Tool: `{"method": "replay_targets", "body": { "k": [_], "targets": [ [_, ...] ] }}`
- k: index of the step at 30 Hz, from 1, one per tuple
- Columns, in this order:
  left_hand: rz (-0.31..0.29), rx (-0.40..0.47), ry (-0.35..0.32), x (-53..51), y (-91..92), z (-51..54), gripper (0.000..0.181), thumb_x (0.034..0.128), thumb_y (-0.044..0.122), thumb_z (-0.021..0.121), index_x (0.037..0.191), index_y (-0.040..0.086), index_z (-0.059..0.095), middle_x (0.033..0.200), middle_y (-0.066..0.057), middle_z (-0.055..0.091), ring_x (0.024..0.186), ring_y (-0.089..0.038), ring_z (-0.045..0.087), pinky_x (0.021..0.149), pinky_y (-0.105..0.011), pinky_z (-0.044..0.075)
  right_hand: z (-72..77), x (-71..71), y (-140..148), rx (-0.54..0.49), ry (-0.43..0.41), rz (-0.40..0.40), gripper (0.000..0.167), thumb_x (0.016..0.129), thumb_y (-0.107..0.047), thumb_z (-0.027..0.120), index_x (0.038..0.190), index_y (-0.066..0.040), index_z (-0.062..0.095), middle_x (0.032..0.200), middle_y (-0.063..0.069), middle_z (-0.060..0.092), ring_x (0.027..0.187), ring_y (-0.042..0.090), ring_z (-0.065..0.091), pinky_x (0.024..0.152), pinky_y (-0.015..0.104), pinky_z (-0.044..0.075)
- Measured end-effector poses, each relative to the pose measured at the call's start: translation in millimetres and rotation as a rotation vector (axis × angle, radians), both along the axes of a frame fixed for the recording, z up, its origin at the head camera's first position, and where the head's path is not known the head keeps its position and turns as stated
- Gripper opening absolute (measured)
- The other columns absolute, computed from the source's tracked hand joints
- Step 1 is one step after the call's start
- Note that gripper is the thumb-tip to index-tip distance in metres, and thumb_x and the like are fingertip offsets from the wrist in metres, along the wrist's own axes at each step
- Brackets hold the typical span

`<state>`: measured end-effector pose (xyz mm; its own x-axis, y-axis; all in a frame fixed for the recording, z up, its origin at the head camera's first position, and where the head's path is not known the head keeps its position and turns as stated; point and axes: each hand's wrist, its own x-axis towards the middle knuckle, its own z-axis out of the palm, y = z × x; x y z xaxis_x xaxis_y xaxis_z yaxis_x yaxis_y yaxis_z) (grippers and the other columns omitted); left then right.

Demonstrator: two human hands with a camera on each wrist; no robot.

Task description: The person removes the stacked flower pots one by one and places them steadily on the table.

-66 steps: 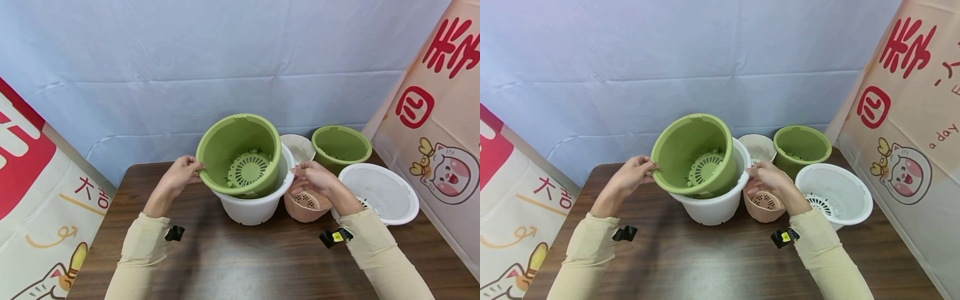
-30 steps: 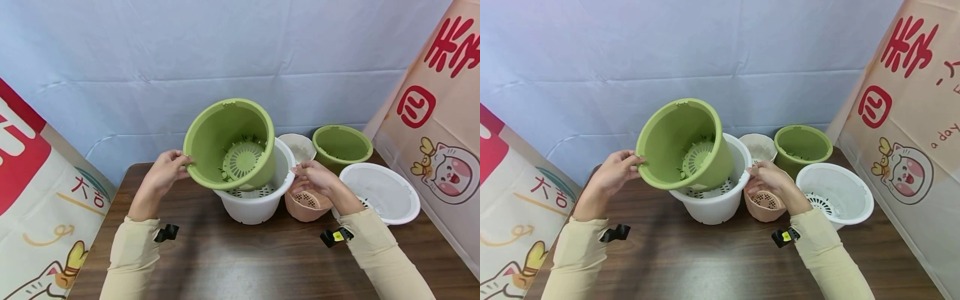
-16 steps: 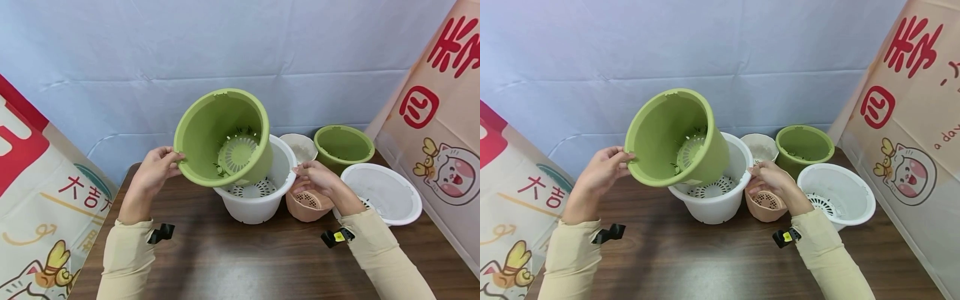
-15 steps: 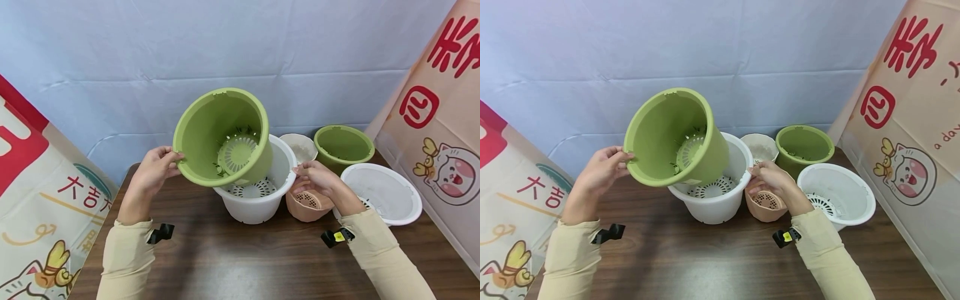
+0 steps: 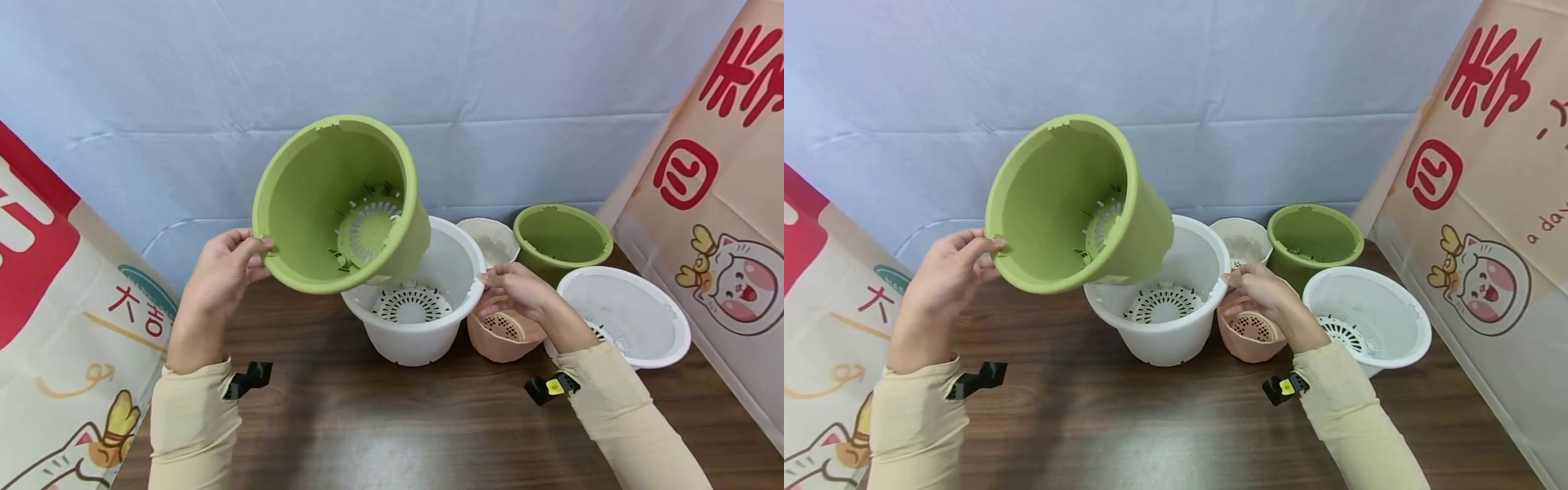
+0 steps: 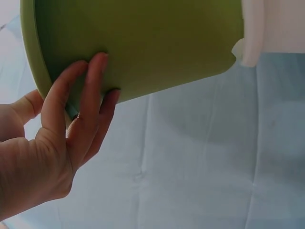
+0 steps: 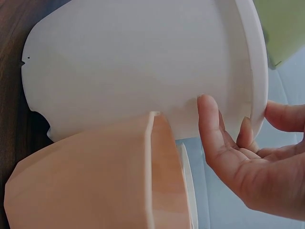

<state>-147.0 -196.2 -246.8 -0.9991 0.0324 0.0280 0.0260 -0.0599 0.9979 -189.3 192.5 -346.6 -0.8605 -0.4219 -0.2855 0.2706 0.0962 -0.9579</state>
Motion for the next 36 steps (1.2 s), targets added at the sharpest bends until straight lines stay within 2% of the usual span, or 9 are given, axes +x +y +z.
{"method": "replay_targets", "body": {
  "k": [5, 9, 14, 20, 27, 32, 36],
  "targets": [
    [0.010, 0.079, 0.036, 0.5, -10.0, 0.8, 0.016, 0.0905, -0.001, 0.048, 0.103, -0.009, 0.043, 0.082, -0.006, 0.060, 0.067, -0.012, 0.064, 0.068, -0.023, 0.055, -0.2, 0.1, 0.3, 0.003, -0.001, -0.005, 0.016, 0.097, -0.008, 0.038, 0.099, 0.008, 0.040, 0.078, 0.010, 0.062, 0.074, 0.024, 0.063, 0.075, 0.043, 0.055],
    [0.022, 0.142, 0.056, 0.7, -18.4, 0.4, 0.019, 0.0896, 0.000, 0.052, 0.103, -0.011, 0.043, 0.085, -0.008, 0.061, 0.067, -0.014, 0.064, 0.068, -0.024, 0.055, -0.1, 0.3, 0.7, 0.006, -0.001, -0.004, 0.016, 0.097, -0.007, 0.038, 0.099, 0.008, 0.040, 0.078, 0.011, 0.062, 0.074, 0.024, 0.063, 0.075, 0.043, 0.055],
    [0.051, 0.203, 0.081, 0.3, -27.8, -1.0, 0.007, 0.0879, -0.002, 0.055, 0.093, -0.007, 0.053, 0.089, -0.010, 0.058, 0.068, -0.016, 0.065, 0.069, -0.026, 0.055, -0.7, 0.1, 1.4, 0.006, -0.002, -0.003, 0.016, 0.097, -0.007, 0.037, 0.099, 0.009, 0.040, 0.078, 0.011, 0.062, 0.074, 0.024, 0.064, 0.075, 0.044, 0.054],
    [0.107, 0.225, 0.101, 1.1, -36.3, -1.9, 0.004, 0.0885, -0.003, 0.052, 0.091, -0.006, 0.053, 0.092, -0.011, 0.056, 0.070, -0.016, 0.065, 0.068, -0.026, 0.056, -1.2, -0.1, 1.7, 0.004, -0.001, -0.002, 0.016, 0.097, -0.008, 0.038, 0.099, 0.008, 0.040, 0.078, 0.011, 0.062, 0.075, 0.024, 0.064, 0.075, 0.044, 0.054],
    [0.157, 0.308, 0.111, 2.5, -43.2, -1.1, 0.005, 0.0857, -0.006, 0.056, 0.090, -0.008, 0.055, 0.086, -0.012, 0.059, 0.067, -0.018, 0.065, 0.064, -0.028, 0.056, -1.8, -0.3, 1.7, 0.002, -0.004, 0.002, 0.016, 0.097, -0.008, 0.038, 0.099, 0.008, 0.041, 0.078, 0.011, 0.062, 0.075, 0.024, 0.064, 0.076, 0.044, 0.054],
    [0.200, 0.318, 0.107, 2.5, -49.2, -1.7, 0.003, 0.0854, -0.006, 0.056, 0.087, -0.007, 0.059, 0.084, -0.012, 0.060, 0.064, -0.020, 0.066, 0.059, -0.027, 0.057, -2.6, -1.5, 1.8, -0.009, -0.014, 0.000, 0.015, 0.097, -0.007, 0.038, 0.097, 0.007, 0.041, 0.077, 0.011, 0.062, 0.075, 0.025, 0.064, 0.075, 0.044, 0.054],
    [0.222, 0.320, 0.088, 1.0, -55.9, -4.1, 0.004, 0.0854, -0.006, 0.056, 0.083, -0.006, 0.059, 0.088, -0.011, 0.057, 0.065, -0.020, 0.066, 0.061, -0.027, 0.056, -3.3, -2.2, 1.9, -0.013, -0.018, 0.000, 0.015, 0.097, -0.007, 0.037, 0.098, 0.008, 0.040, 0.077, 0.011, 0.062, 0.074, 0.024, 0.064, 0.075, 0.043, 0.055]
  ]
}}
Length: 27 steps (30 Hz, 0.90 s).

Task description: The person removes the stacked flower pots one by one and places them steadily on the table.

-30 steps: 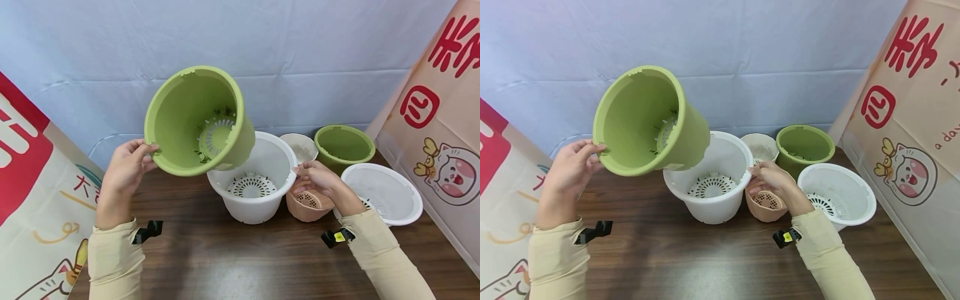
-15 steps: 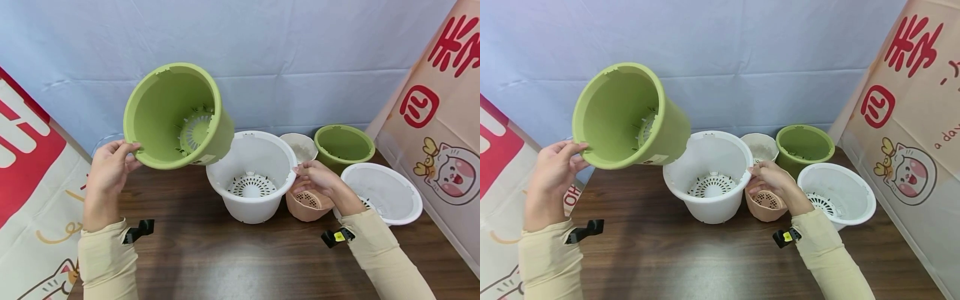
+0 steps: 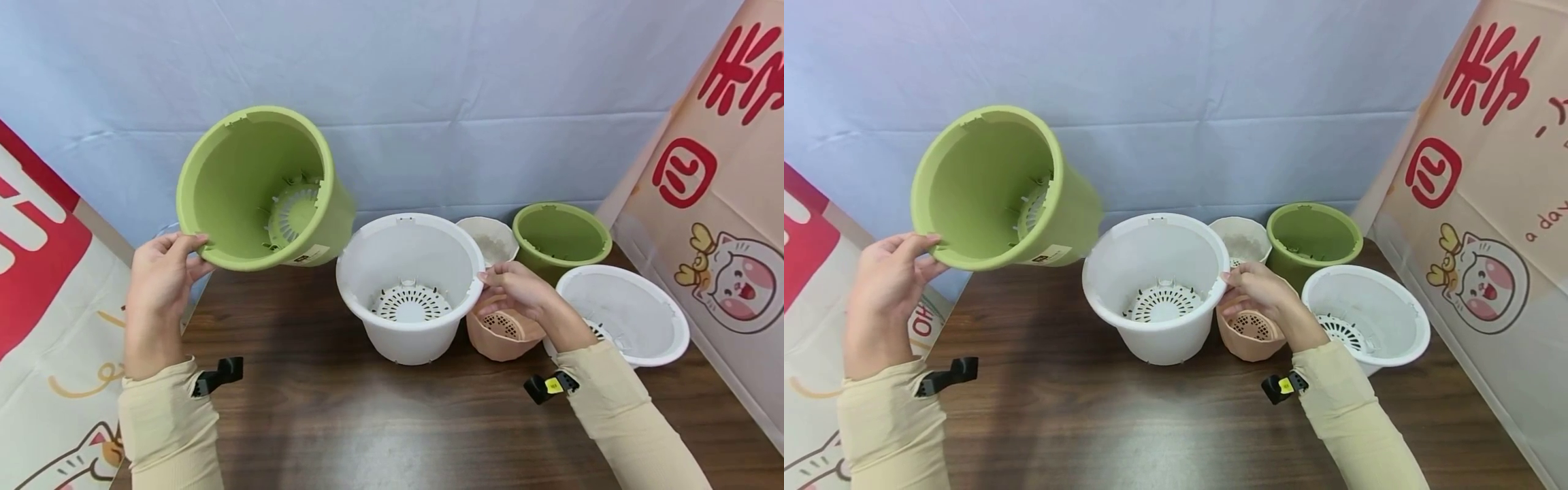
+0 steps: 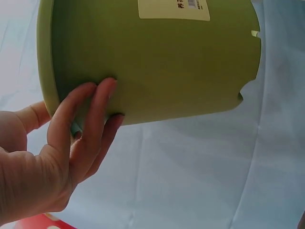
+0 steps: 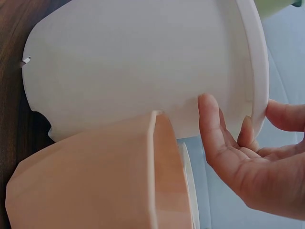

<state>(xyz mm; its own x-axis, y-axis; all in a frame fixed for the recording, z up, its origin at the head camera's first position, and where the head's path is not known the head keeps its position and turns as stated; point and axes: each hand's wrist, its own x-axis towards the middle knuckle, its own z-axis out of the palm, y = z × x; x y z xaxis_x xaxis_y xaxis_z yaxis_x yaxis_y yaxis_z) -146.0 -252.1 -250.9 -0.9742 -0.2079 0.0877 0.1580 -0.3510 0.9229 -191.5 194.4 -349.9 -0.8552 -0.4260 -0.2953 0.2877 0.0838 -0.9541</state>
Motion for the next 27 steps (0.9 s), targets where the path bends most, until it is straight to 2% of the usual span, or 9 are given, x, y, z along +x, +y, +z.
{"method": "replay_targets", "body": {
  "k": [4, 7, 12, 16, 21, 27],
  "targets": [
    [0.021, 0.013, -0.033, -1.6, -6.6, -2.9, 0.008, 0.0857, -0.006, 0.056, 0.080, -0.006, 0.061, 0.101, -0.012, 0.048, 0.068, -0.021, 0.067, 0.066, -0.027, 0.055, 0.4, 0.2, 0.1, 0.003, 0.003, 0.002, 0.017, 0.097, -0.007, 0.036, 0.100, 0.009, 0.039, 0.077, 0.010, 0.062, 0.074, 0.023, 0.064, 0.075, 0.043, 0.055],
    [0.042, 0.017, -0.060, -2.2, -10.8, -6.2, 0.011, 0.0859, -0.005, 0.056, 0.078, -0.005, 0.063, 0.106, -0.012, 0.044, 0.067, -0.021, 0.067, 0.065, -0.025, 0.056, 0.6, 0.4, 0.0, 0.006, 0.003, 0.000, 0.017, 0.097, -0.007, 0.036, 0.101, 0.009, 0.038, 0.077, 0.011, 0.062, 0.074, 0.023, 0.064, 0.075, 0.043, 0.055],
    [0.075, -0.013, -0.098, -3.0, -15.0, -15.2, 0.010, 0.0855, -0.004, 0.057, 0.078, -0.004, 0.062, 0.090, -0.010, 0.054, 0.061, -0.018, 0.065, 0.058, -0.022, 0.055, 0.4, 0.2, 0.1, 0.006, 0.000, -0.004, 0.015, 0.096, -0.006, 0.035, 0.100, 0.009, 0.039, 0.077, 0.011, 0.062, 0.074, 0.023, 0.064, 0.074, 0.042, 0.055],
    [0.095, -0.054, -0.133, -4.2, -16.2, -24.6, 0.009, 0.0865, -0.004, 0.055, 0.079, -0.003, 0.060, 0.086, -0.009, 0.054, 0.060, -0.016, 0.065, 0.057, -0.020, 0.055, 0.2, 0.0, 0.3, 0.005, 0.003, -0.003, 0.015, 0.096, -0.006, 0.036, 0.099, 0.008, 0.039, 0.077, 0.011, 0.062, 0.074, 0.023, 0.063, 0.073, 0.042, 0.055],
    [0.121, -0.106, -0.212, -6.9, -17.6, -37.8, 0.011, 0.0884, -0.003, 0.051, 0.080, -0.002, 0.057, 0.090, -0.009, 0.050, 0.060, -0.013, 0.063, 0.059, -0.019, 0.055, 0.2, -0.1, 0.2, 0.003, 0.003, -0.005, 0.014, 0.096, -0.006, 0.036, 0.099, 0.008, 0.040, 0.077, 0.010, 0.062, 0.074, 0.023, 0.063, 0.073, 0.041, 0.055],
    [0.159, -0.184, -0.312, -11.7, -17.3, -54.8, 0.011, 0.0891, -0.001, 0.049, 0.080, -0.001, 0.053, 0.075, -0.003, 0.055, 0.057, -0.008, 0.060, 0.058, -0.016, 0.054, 0.5, 1.1, 0.3, 0.001, 0.008, -0.007, 0.014, 0.096, -0.006, 0.036, 0.098, 0.008, 0.039, 0.077, 0.011, 0.062, 0.074, 0.023, 0.064, 0.075, 0.043, 0.055]
  ]
}}
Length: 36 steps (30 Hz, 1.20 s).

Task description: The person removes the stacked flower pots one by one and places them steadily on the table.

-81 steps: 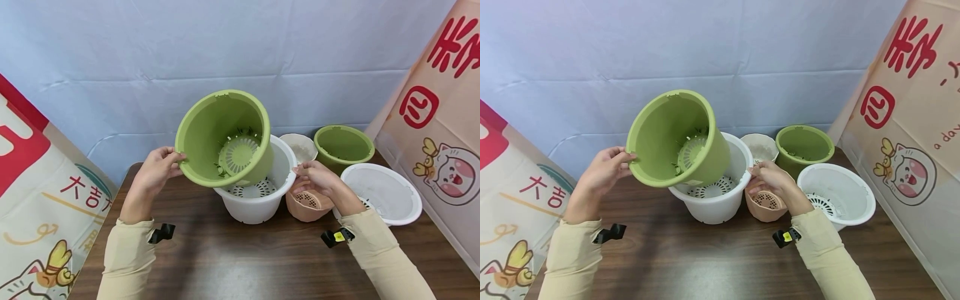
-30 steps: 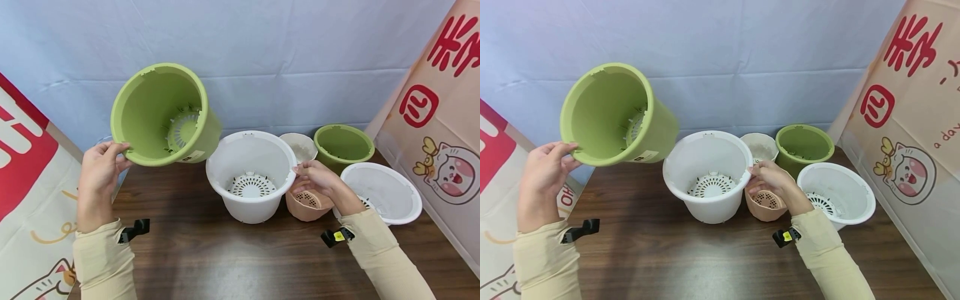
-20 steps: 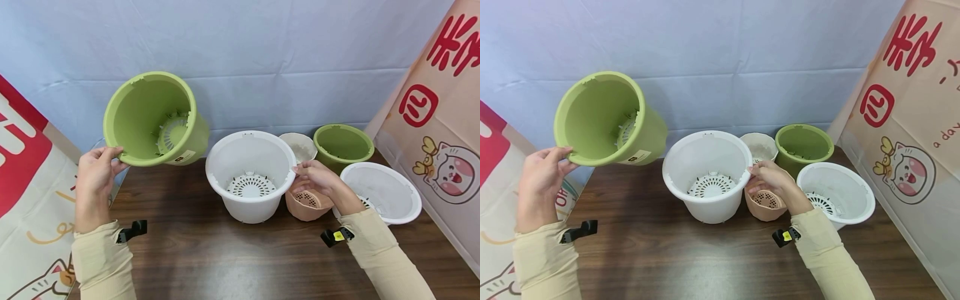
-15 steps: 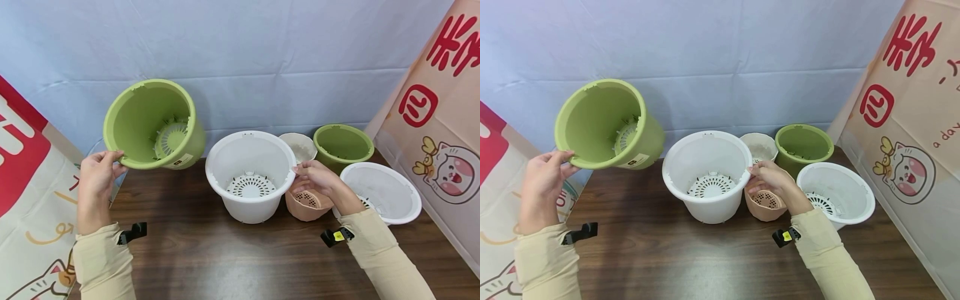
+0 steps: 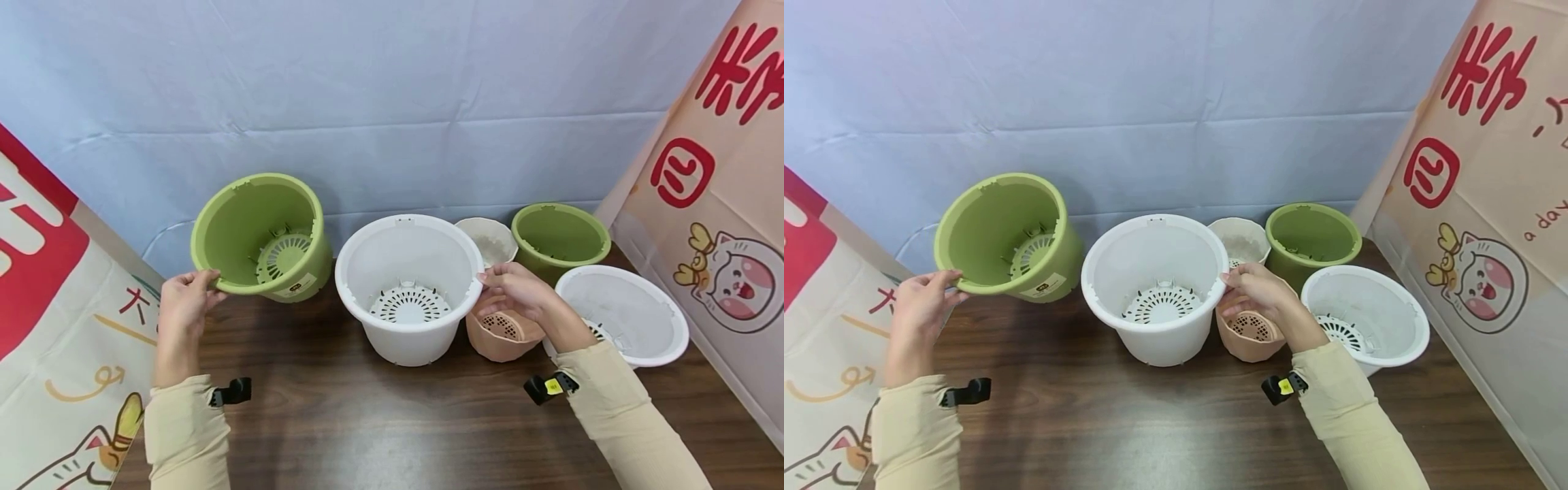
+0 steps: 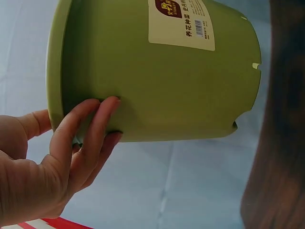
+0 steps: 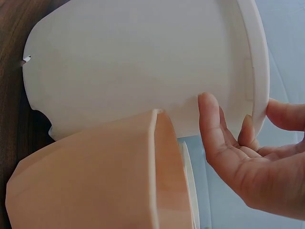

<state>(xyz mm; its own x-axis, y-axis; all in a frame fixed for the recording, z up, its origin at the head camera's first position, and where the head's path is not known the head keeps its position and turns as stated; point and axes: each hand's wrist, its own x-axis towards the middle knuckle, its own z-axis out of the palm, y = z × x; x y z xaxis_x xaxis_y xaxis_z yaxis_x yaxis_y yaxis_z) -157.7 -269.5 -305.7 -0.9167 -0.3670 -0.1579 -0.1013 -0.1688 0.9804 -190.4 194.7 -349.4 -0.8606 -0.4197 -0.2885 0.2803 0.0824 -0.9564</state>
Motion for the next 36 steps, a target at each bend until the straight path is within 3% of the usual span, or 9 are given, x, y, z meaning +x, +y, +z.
{"method": "replay_targets", "body": {
  "k": [4, 12, 15, 18, 21, 28, 36],
  "targets": [
    [0.022, -0.040, -0.048, -4.2, -1.2, -14.8, 0.006, 0.0891, 0.001, 0.050, 0.085, -0.004, 0.052, 0.078, -0.004, 0.054, 0.057, -0.007, 0.059, 0.057, -0.017, 0.054, -1.0, 0.1, 0.6, -0.005, 0.004, 0.003, 0.014, 0.096, -0.006, 0.037, 0.097, 0.008, 0.040, 0.078, 0.011, 0.062, 0.075, 0.023, 0.064, 0.075, 0.044, 0.055],
    [0.021, -0.126, -0.025, -10.7, -3.4, -46.2, 0.012, 0.0882, 0.003, 0.051, 0.086, -0.009, 0.054, 0.081, -0.009, 0.053, 0.058, -0.007, 0.060, 0.058, -0.017, 0.054, 2.2, 2.5, 0.6, -0.008, 0.010, 0.003, 0.014, 0.096, -0.008, 0.039, 0.096, 0.006, 0.040, 0.078, 0.011, 0.062, 0.076, 0.023, 0.064, 0.076, 0.045, 0.054],
    [0.019, -0.180, -0.068, -10.7, -1.3, -49.4, 0.012, 0.0888, 0.004, 0.049, 0.082, -0.003, 0.055, 0.078, -0.004, 0.053, 0.057, -0.004, 0.058, 0.057, -0.015, 0.053, -0.3, 1.9, 1.8, -0.031, 0.027, 0.022, 0.020, 0.095, -0.012, 0.046, 0.096, 0.007, 0.041, 0.079, 0.012, 0.063, 0.076, 0.024, 0.064, 0.076, 0.045, 0.054],
    [0.011, -0.168, -0.099, -10.5, -0.3, -52.2, 0.017, 0.0890, 0.002, 0.047, 0.074, 0.001, 0.056, 0.073, -0.001, 0.054, 0.055, -0.004, 0.058, 0.057, -0.017, 0.054, -8.7, -3.0, 5.8, -0.101, 0.049, 0.070, 0.029, 0.092, -0.020, 0.055, 0.096, 0.007, 0.044, 0.080, 0.014, 0.064, 0.076, 0.026, 0.064, 0.074, 0.045, 0.054],
    [-0.013, -0.165, -0.122, -10.9, -0.3, -56.7, 0.017, 0.0902, 0.003, 0.046, 0.077, 0.001, 0.055, 0.071, 0.001, 0.054, 0.054, -0.004, 0.059, 0.059, -0.017, 0.054, -11.1, -4.7, 6.0, -0.126, 0.061, 0.095, 0.035, 0.089, -0.025, 0.060, 0.095, 0.006, 0.045, 0.081, 0.015, 0.064, 0.076, 0.026, 0.064, 0.073, 0.045, 0.055],
    [-0.058, -0.183, -0.138, -13.4, 2.4, -65.5, 0.017, 0.0909, 0.004, 0.044, 0.096, -0.010, 0.051, 0.070, 0.000, 0.057, 0.055, -0.004, 0.060, 0.060, -0.017, 0.054, 0.6, 1.4, -1.5, -0.017, 0.013, 0.007, 0.016, 0.095, -0.010, 0.042, 0.095, 0.007, 0.042, 0.079, 0.014, 0.062, 0.074, 0.024, 0.063, 0.075, 0.043, 0.055],
    [-0.097, -0.163, -0.145, -16.7, 5.9, -70.8, 0.016, 0.0918, 0.004, 0.043, 0.095, -0.009, 0.052, 0.067, 0.001, 0.059, 0.058, -0.005, 0.063, 0.068, -0.022, 0.055, -0.1, 0.4, -0.5, -0.007, -0.007, -0.001, 0.013, 0.096, -0.007, 0.037, 0.096, 0.005, 0.041, 0.078, 0.013, 0.062, 0.074, 0.024, 0.063, 0.077, 0.046, 0.053]
  ]
}}
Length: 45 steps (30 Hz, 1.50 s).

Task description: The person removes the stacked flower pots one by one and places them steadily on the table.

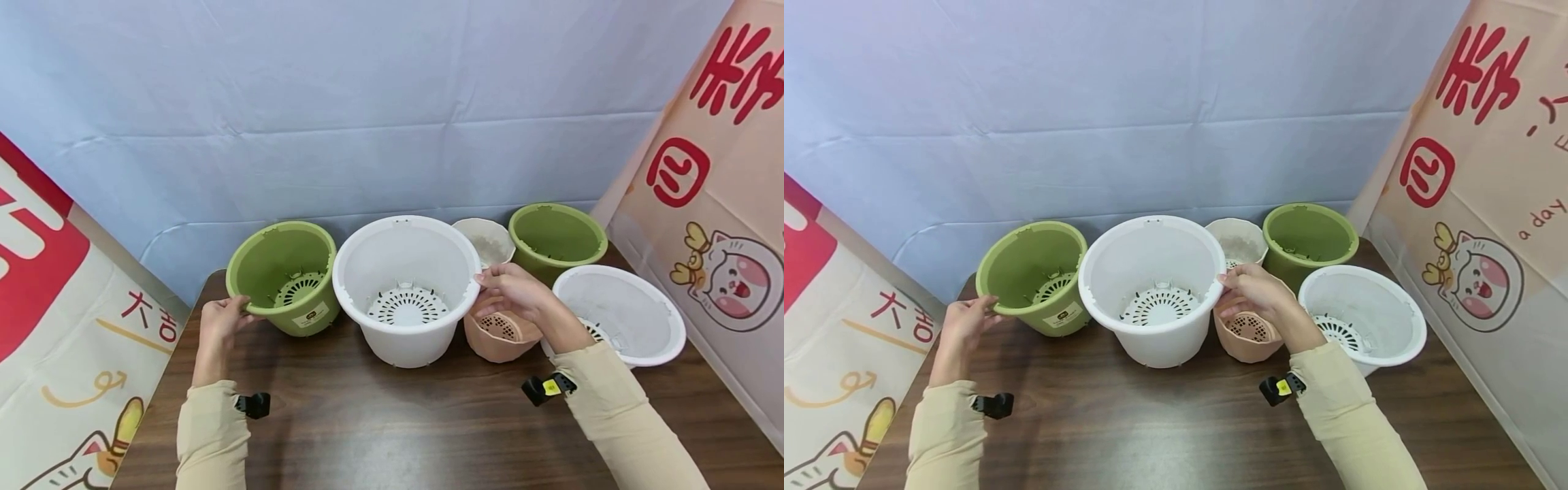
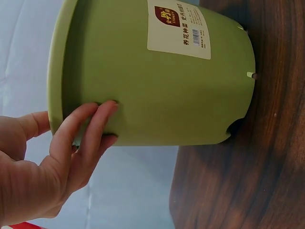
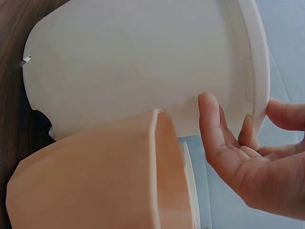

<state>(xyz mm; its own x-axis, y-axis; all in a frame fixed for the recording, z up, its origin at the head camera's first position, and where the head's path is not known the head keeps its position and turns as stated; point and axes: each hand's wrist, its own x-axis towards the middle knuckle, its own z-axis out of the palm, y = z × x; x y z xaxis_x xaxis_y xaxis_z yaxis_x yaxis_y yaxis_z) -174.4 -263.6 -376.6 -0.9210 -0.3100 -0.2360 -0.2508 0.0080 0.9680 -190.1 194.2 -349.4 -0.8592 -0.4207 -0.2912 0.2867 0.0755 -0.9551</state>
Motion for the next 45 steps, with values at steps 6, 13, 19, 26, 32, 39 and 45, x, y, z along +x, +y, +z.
{"method": "replay_targets", "body": {
  "k": [6, 13, 19, 26, 32, 39, 45],
  "targets": [
    [-0.013, -0.014, -0.002, -2.0, 1.3, -1.7, 0.031, 0.0927, 0.006, 0.043, 0.113, -0.017, 0.046, 0.076, -0.001, 0.057, 0.063, -0.005, 0.063, 0.077, -0.029, 0.054, -1.4, -0.7, 1.1, 0.002, 0.004, 0.001, 0.014, 0.096, -0.007, 0.037, 0.096, 0.006, 0.041, 0.078, 0.013, 0.062, 0.074, 0.024, 0.063, 0.078, 0.047, 0.053],
    [-0.021, -0.031, -0.010, -3.9, 0.9, -1.6, 0.035, 0.0941, 0.009, 0.043, 0.118, -0.017, 0.043, 0.082, -0.004, 0.056, 0.063, -0.005, 0.063, 0.076, -0.028, 0.054, -0.5, -0.2, 0.7, -0.004, 0.000, -0.006, 0.012, 0.096, -0.006, 0.037, 0.095, 0.004, 0.042, 0.078, 0.012, 0.061, 0.074, 0.024, 0.063, 0.075, 0.045, 0.054],
    [-0.028, -0.052, -0.005, -5.5, 1.6, -1.6, 0.029, 0.0940, 0.009, 0.044, 0.110, -0.015, 0.049, 0.078, -0.005, 0.059, 0.062, -0.007, 0.063, 0.070, -0.024, 0.055, -1.0, -0.4, 1.2, -0.004, 0.007, -0.004, 0.012, 0.097, -0.007, 0.038, 0.096, 0.005, 0.041, 0.078, 0.012, 0.062, 0.074, 0.023, 0.063, 0.076, 0.046, 0.054],
    [-0.021, -0.053, -0.010, -7.1, 2.1, -1.3, 0.024, 0.0939, 0.009, 0.044, 0.103, -0.012, 0.051, 0.072, -0.002, 0.058, 0.061, -0.008, 0.064, 0.070, -0.024, 0.055, -0.3, 0.5, 1.4, -0.011, 0.004, -0.003, 0.013, 0.097, -0.007, 0.038, 0.098, 0.006, 0.040, 0.078, 0.011, 0.062, 0.074, 0.022, 0.064, 0.075, 0.045, 0.054],
    [-0.022, -0.044, -0.018, -7.6, 1.9, 1.3, 0.021, 0.0939, 0.009, 0.045, 0.100, -0.009, 0.053, 0.071, -0.001, 0.058, 0.061, -0.010, 0.064, 0.073, -0.027, 0.054, -0.7, 0.5, 1.2, -0.014, 0.000, -0.009, 0.012, 0.097, -0.007, 0.037, 0.098, 0.005, 0.041, 0.078, 0.010, 0.061, 0.074, 0.022, 0.063, 0.074, 0.043, 0.055],
    [-0.037, 0.006, -0.008, -6.8, 1.3, 3.2, 0.016, 0.0945, 0.009, 0.045, 0.095, -0.006, 0.051, 0.072, -0.001, 0.057, 0.060, -0.010, 0.063, 0.070, -0.026, 0.055, 0.1, 1.4, 0.6, -0.017, 0.010, -0.010, 0.012, 0.097, -0.007, 0.038, 0.097, 0.005, 0.042, 0.078, 0.010, 0.061, 0.074, 0.020, 0.063, 0.073, 0.043, 0.055],
    [-0.029, 0.045, -0.012, -4.0, 2.8, 4.0, 0.016, 0.0941, 0.010, 0.047, 0.101, -0.005, 0.047, 0.076, -0.001, 0.057, 0.064, -0.008, 0.063, 0.074, -0.027, 0.055, 0.6, 3.1, 0.7, -0.011, 0.015, -0.011, 0.014, 0.097, -0.008, 0.039, 0.099, 0.005, 0.041, 0.078, 0.009, 0.061, 0.074, 0.019, 0.063, 0.073, 0.043, 0.055]
  ]
}}
